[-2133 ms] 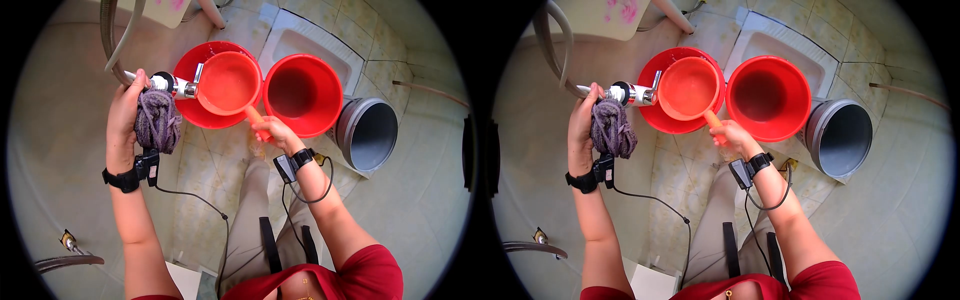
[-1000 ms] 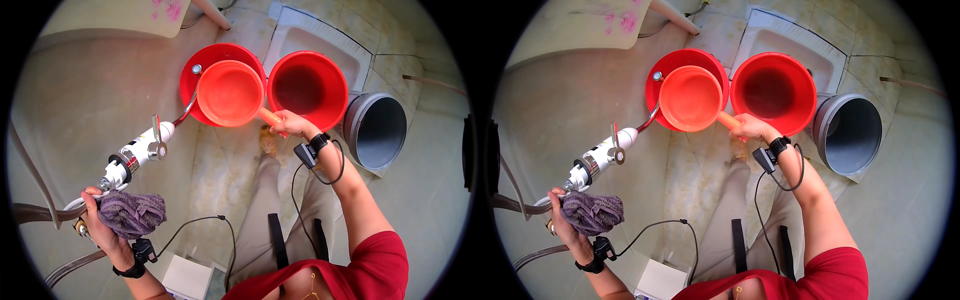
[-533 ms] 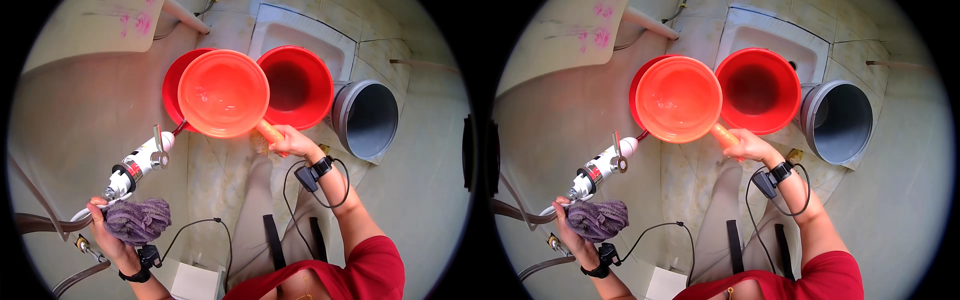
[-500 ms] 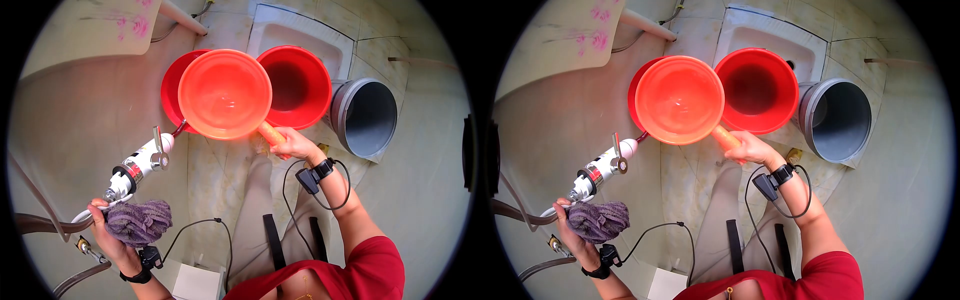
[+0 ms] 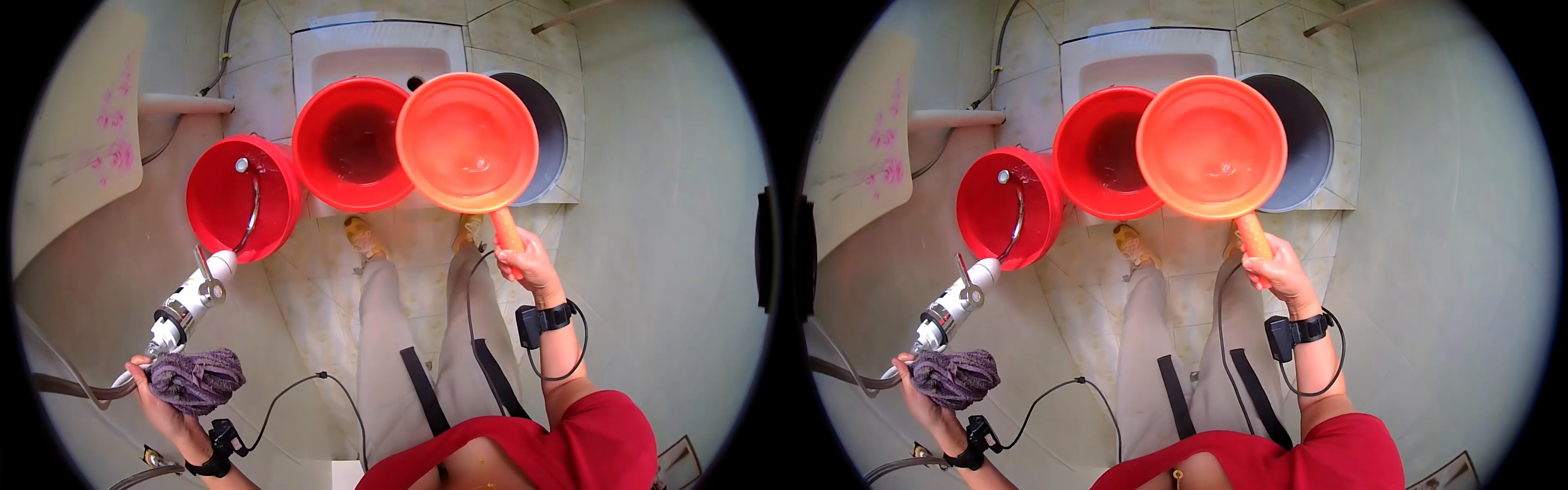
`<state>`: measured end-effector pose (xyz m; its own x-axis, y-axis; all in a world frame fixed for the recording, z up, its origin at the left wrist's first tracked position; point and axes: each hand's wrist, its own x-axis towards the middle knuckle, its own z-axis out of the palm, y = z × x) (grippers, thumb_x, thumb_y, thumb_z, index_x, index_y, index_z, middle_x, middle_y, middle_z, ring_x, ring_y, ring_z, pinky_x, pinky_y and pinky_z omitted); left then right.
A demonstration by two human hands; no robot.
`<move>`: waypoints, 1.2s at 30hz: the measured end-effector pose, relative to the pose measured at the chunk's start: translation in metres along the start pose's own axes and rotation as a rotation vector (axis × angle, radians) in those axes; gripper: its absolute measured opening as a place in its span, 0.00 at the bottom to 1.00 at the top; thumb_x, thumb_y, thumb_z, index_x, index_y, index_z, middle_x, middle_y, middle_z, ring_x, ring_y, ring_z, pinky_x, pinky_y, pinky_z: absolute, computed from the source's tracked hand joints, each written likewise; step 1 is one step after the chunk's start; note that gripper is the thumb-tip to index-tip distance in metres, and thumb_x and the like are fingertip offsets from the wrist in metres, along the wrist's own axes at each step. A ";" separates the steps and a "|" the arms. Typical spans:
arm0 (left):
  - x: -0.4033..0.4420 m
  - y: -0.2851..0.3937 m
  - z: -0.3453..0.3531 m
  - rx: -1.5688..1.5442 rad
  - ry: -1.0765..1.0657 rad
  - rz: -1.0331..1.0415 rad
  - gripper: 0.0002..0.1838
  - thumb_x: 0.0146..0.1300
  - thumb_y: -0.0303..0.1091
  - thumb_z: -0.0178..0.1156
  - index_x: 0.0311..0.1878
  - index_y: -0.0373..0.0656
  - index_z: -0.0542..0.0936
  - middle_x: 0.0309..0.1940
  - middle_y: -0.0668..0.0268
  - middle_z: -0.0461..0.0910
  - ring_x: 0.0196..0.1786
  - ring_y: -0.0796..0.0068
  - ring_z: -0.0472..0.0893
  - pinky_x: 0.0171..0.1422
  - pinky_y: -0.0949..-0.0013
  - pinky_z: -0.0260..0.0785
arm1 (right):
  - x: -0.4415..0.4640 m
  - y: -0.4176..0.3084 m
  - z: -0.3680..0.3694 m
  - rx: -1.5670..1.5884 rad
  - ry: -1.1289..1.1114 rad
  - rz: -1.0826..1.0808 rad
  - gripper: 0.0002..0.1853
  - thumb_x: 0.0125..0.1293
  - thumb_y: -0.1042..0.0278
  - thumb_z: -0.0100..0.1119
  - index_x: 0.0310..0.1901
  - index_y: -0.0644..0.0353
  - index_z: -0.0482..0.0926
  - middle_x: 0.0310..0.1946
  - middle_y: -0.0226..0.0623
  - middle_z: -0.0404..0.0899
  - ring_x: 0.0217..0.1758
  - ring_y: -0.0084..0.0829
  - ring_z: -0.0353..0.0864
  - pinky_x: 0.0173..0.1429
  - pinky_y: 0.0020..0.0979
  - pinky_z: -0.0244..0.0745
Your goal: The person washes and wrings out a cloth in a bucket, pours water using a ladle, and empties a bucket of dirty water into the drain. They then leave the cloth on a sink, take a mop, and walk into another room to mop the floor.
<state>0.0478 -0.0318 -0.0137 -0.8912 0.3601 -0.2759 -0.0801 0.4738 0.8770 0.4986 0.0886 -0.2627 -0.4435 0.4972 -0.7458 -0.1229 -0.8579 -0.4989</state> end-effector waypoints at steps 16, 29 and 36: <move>0.017 -0.001 -0.019 -0.007 -0.082 -0.085 0.15 0.70 0.45 0.47 0.33 0.43 0.70 0.28 0.68 0.71 0.31 0.76 0.74 0.38 0.70 0.71 | -0.137 -0.066 -0.050 0.046 0.566 -0.196 0.05 0.57 0.75 0.56 0.31 0.62 0.70 0.20 0.27 0.68 0.17 0.16 0.67 0.18 0.18 0.61; 0.026 -0.007 -0.022 0.018 -0.053 -0.152 0.16 0.65 0.38 0.53 0.50 0.36 0.73 0.38 0.64 0.76 0.36 0.73 0.76 0.44 0.72 0.70 | -0.226 -0.119 -0.029 0.071 0.526 -0.249 0.08 0.57 0.75 0.57 0.37 0.66 0.70 0.21 0.28 0.68 0.19 0.17 0.67 0.19 0.18 0.61; -0.074 0.024 0.076 0.563 -0.988 -0.083 0.21 0.63 0.44 0.55 0.52 0.39 0.75 0.21 0.79 0.62 0.25 0.86 0.61 0.28 0.80 0.53 | -0.200 -0.090 0.017 0.259 0.175 -0.187 0.12 0.57 0.74 0.58 0.42 0.65 0.69 0.24 0.29 0.68 0.20 0.18 0.67 0.19 0.18 0.62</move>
<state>0.1461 0.0141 -0.0023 -0.1310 0.6681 -0.7324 0.3112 0.7292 0.6095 0.5830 0.0644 -0.0612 -0.2362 0.6442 -0.7275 -0.4186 -0.7431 -0.5221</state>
